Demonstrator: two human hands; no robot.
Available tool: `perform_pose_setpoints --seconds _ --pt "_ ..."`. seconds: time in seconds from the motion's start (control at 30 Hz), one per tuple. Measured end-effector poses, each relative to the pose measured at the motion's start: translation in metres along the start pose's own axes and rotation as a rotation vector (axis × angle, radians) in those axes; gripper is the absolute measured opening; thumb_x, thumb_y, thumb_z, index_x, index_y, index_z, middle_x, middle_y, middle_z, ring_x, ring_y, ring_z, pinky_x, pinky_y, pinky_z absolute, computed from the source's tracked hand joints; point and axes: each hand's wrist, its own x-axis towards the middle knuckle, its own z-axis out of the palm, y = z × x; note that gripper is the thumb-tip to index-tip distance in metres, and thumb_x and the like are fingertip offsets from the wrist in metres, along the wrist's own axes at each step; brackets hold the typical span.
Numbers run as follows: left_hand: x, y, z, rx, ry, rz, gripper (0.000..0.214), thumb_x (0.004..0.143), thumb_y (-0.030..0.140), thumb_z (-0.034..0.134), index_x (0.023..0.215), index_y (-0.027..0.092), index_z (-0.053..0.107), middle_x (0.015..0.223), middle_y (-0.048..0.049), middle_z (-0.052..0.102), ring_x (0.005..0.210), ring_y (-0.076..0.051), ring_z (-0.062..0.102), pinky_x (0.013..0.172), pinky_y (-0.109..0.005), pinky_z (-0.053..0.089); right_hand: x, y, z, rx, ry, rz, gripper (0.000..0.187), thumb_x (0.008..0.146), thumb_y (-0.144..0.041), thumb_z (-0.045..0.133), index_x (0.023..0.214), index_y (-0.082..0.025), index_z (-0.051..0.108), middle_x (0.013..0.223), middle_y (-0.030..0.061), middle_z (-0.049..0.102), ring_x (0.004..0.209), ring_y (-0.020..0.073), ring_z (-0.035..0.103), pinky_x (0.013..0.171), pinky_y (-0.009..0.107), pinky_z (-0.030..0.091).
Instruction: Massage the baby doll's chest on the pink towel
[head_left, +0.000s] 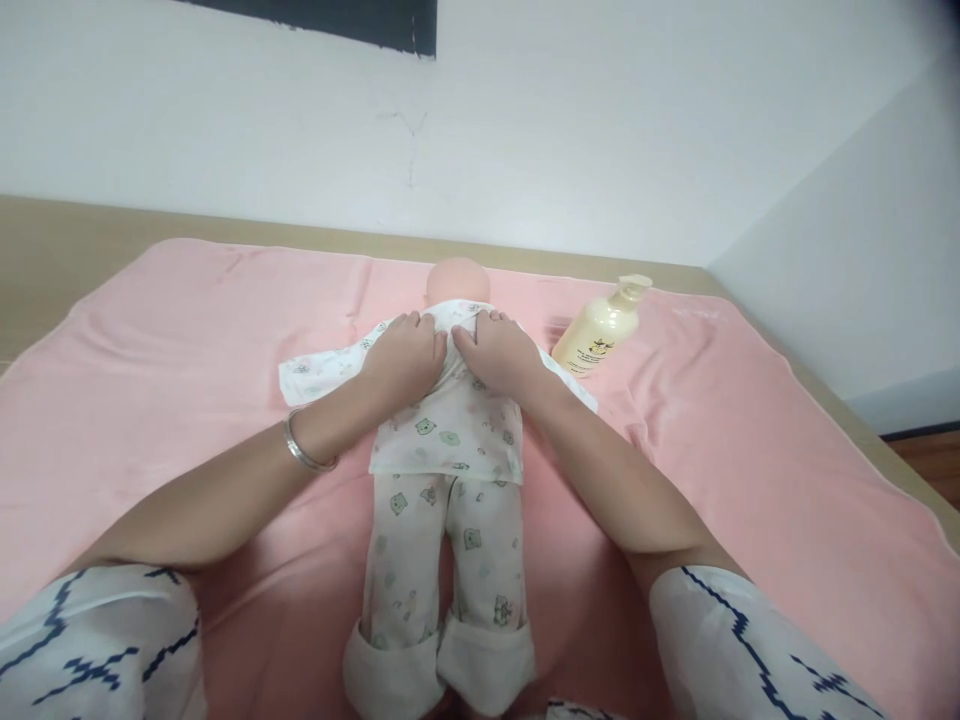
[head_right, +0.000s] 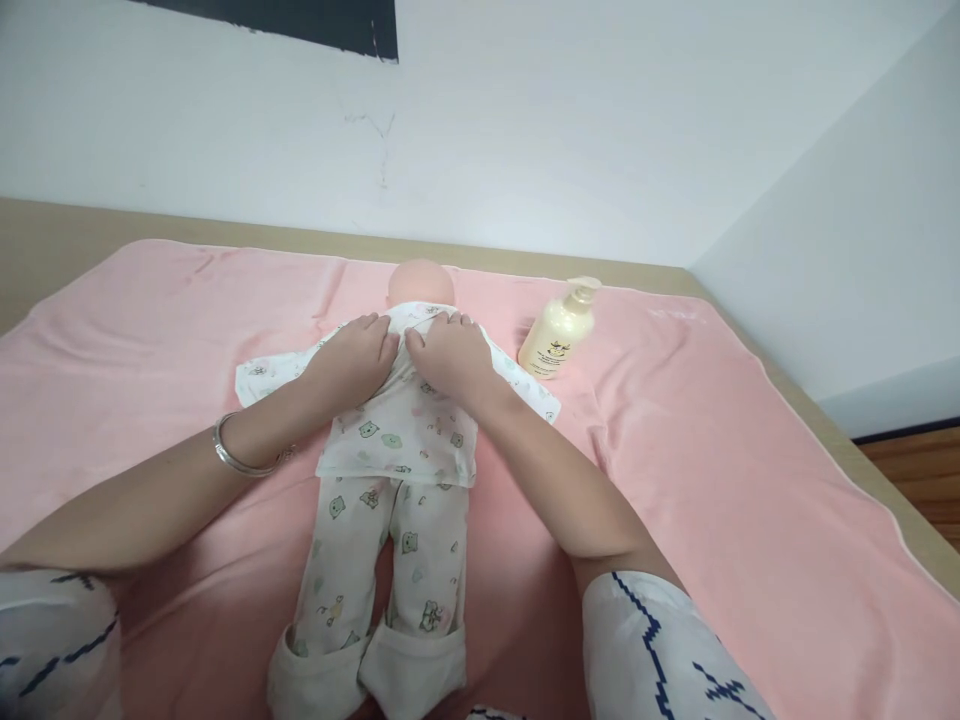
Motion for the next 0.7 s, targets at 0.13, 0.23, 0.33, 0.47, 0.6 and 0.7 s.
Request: perform_pose_setpoints --seconds 0.13,0.23,0.33,0.47,0.6,0.7 --pt "-0.01 0.008 -0.004 0.139 0.047 0.207 0.038 0.094 0.004 0.034 0.084 0.014 0.069 0.096 -0.0187 0.069 0.105 -0.033 0.067 0.098 -0.047 0.055 0.0 0.005 0.0 -0.057 -0.038 -0.079 0.066 0.115 -0.037 0.03 0.161 0.01 0.039 0.163 0.0304 0.05 0.153 0.0403 0.048 0.128 0.05 0.037" --pt "-0.002 0.003 -0.007 -0.013 0.007 0.108 0.033 0.095 0.007 0.038 0.079 0.018 0.065 0.094 -0.0151 0.069 0.099 -0.03 0.067 0.092 -0.043 0.056 -0.021 -0.005 0.006 -0.204 -0.002 -0.149 0.068 0.114 -0.033 0.028 0.163 0.012 0.033 0.163 0.0349 0.048 0.153 0.0446 0.047 0.126 0.053 0.037" --pt "0.012 -0.006 -0.005 -0.209 -0.041 -0.059 0.03 0.099 0.016 0.037 0.088 0.018 0.065 0.101 -0.0138 0.073 0.094 -0.026 0.068 0.086 -0.039 0.054 -0.039 -0.014 0.01 -0.281 0.071 -0.204 0.066 0.113 -0.03 0.028 0.162 0.014 0.035 0.162 0.038 0.046 0.152 0.0453 0.049 0.126 0.052 0.038" --pt "0.016 -0.01 -0.002 -0.276 -0.039 -0.118 0.033 0.104 0.026 0.033 0.099 0.018 0.064 0.104 -0.0139 0.074 0.095 -0.028 0.068 0.086 -0.04 0.052 -0.028 -0.012 0.007 -0.175 0.083 -0.161 0.054 0.111 -0.025 0.028 0.144 0.004 0.058 0.147 0.0306 0.063 0.14 0.039 0.06 0.119 0.047 0.046" --pt "0.004 -0.001 -0.009 -0.075 -0.088 -0.043 0.037 0.105 0.024 0.031 0.105 0.013 0.067 0.108 -0.0197 0.072 0.104 -0.033 0.068 0.093 -0.046 0.052 0.0 -0.002 0.005 -0.009 0.013 -0.008 0.054 0.11 -0.032 0.027 0.138 0.002 0.059 0.142 0.0291 0.067 0.136 0.0395 0.061 0.116 0.049 0.046" --pt "-0.001 0.007 -0.019 0.012 -0.12 -0.033 0.039 0.104 0.023 0.032 0.109 0.01 0.069 0.107 -0.022 0.072 0.103 -0.036 0.068 0.092 -0.048 0.052 0.009 0.002 0.006 0.032 0.003 -0.033 0.055 0.109 -0.031 0.028 0.144 0.005 0.053 0.149 0.031 0.062 0.14 0.0397 0.058 0.119 0.048 0.044"
